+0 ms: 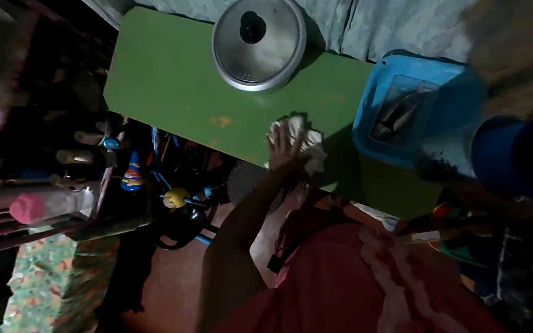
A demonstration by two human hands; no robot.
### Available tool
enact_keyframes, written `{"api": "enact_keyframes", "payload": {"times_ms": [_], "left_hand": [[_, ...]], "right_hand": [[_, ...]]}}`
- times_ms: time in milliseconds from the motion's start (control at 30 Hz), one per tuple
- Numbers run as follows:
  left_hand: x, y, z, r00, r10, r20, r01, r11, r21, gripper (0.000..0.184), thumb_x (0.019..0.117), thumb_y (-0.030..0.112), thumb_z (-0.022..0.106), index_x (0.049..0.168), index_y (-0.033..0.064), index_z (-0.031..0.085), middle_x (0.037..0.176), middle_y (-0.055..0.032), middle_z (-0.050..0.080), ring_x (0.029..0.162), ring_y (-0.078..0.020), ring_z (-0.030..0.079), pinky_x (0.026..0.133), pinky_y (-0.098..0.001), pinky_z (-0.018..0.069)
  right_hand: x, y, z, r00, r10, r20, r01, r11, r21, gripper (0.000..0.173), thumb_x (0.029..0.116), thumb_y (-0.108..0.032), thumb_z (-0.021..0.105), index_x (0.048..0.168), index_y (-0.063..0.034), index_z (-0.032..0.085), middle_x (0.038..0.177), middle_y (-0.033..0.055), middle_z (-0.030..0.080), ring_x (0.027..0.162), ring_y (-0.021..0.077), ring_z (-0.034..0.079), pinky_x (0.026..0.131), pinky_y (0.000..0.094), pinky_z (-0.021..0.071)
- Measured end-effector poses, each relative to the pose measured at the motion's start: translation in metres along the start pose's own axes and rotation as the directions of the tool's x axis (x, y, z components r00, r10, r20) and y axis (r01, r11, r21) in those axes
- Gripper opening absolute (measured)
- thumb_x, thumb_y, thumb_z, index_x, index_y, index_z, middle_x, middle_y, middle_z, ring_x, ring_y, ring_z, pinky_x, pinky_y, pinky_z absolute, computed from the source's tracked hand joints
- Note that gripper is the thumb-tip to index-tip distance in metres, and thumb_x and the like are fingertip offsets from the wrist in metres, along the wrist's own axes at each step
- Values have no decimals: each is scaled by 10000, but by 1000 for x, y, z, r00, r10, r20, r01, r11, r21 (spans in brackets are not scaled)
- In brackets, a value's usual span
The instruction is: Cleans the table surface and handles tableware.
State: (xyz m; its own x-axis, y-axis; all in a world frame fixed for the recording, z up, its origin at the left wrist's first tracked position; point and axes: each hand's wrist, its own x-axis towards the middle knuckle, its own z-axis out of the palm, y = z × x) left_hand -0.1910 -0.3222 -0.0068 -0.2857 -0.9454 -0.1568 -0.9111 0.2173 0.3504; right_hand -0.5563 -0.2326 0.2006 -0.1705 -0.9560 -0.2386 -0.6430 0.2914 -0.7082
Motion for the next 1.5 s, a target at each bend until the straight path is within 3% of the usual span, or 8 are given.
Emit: {"api": "enact_keyframes", "payload": {"times_ms": [100, 200, 300, 633, 1000, 1100, 1333, 1500], "left_hand": [[30, -21, 8, 985, -56, -164, 65, 997, 52, 1031, 907, 790, 457, 1639, 108, 212, 1658, -321, 126, 1546, -488, 99, 1225, -658, 148], [61, -13, 2, 990, -28, -137, 37, 997, 67, 1024, 925, 769, 442, 1610, 31, 258, 1636, -310, 230, 1531, -489, 176, 1215, -661, 173], [96, 0, -13, 1000, 0, -23, 1, 998, 61, 996, 942, 713, 484, 1609, 12, 248, 1642, -296, 230, 1539, -482, 153, 1210, -671, 141], [155, 27, -11, 999, 48, 11, -48, 998, 38, 923, 972, 658, 474, 1623, 50, 233, 1683, -239, 157, 1566, -428, 84, 1229, -639, 83], [39, -27, -10, 986, 151, -69, -150, 989, 13, 716, 1020, 503, 511, 1557, 43, 402, 1610, -219, 371, 1525, -395, 282, 1220, -630, 200], [1, -40, -14, 996, 88, 30, -88, 996, -20, 709, 1036, 485, 494, 1586, 60, 354, 1654, -187, 299, 1559, -354, 202, 1250, -605, 122], [-34, -104, -31, 990, -135, -30, 137, 989, 47, 775, 1008, 512, 542, 1615, 96, 298, 1668, -232, 224, 1551, -435, 166, 1204, -678, 174], [16, -105, -38, 812, -558, -173, 562, 826, -27, 907, 992, 630, 476, 1633, 58, 183, 1652, -347, 80, 1514, -578, 44, 1148, -779, 87]], "right_hand": [[-16, -11, 4, 966, -255, 33, 255, 936, -244, 927, 800, -558, 755, 1480, 0, 466, 1408, 278, 538, 1314, 344, 531, 1091, 492, 448], [-25, -12, 22, 920, -385, 66, 389, 885, -256, 928, 791, -571, 760, 1489, -39, 458, 1422, 316, 495, 1296, 459, 503, 1060, 573, 437], [-32, -42, 42, 950, -287, 125, 304, 940, -156, 895, 741, -381, 822, 1416, 114, 506, 1379, 422, 482, 1267, 567, 483, 1075, 613, 410], [-31, -9, 70, 913, -391, 114, 407, 887, -217, 936, 791, -573, 730, 1514, -48, 450, 1389, 361, 493, 1253, 504, 517, 1034, 591, 446], [-27, -11, 72, 912, -396, 110, 411, 885, -217, 907, 786, -528, 752, 1500, -41, 476, 1385, 357, 492, 1232, 529, 513, 988, 624, 462], [-24, -9, 71, 913, -381, 147, 406, 887, -222, 904, 788, -566, 743, 1486, -46, 499, 1364, 366, 512, 1207, 542, 531, 966, 637, 463], [-25, -9, 70, 930, -323, 176, 352, 921, -170, 940, 740, -488, 782, 1492, -12, 480, 1403, 382, 466, 1245, 553, 498, 1006, 638, 446], [-25, 3, 68, 939, -315, 139, 336, 924, -180, 932, 754, -522, 764, 1486, -17, 485, 1381, 366, 492, 1246, 532, 504, 1012, 626, 443]]}}
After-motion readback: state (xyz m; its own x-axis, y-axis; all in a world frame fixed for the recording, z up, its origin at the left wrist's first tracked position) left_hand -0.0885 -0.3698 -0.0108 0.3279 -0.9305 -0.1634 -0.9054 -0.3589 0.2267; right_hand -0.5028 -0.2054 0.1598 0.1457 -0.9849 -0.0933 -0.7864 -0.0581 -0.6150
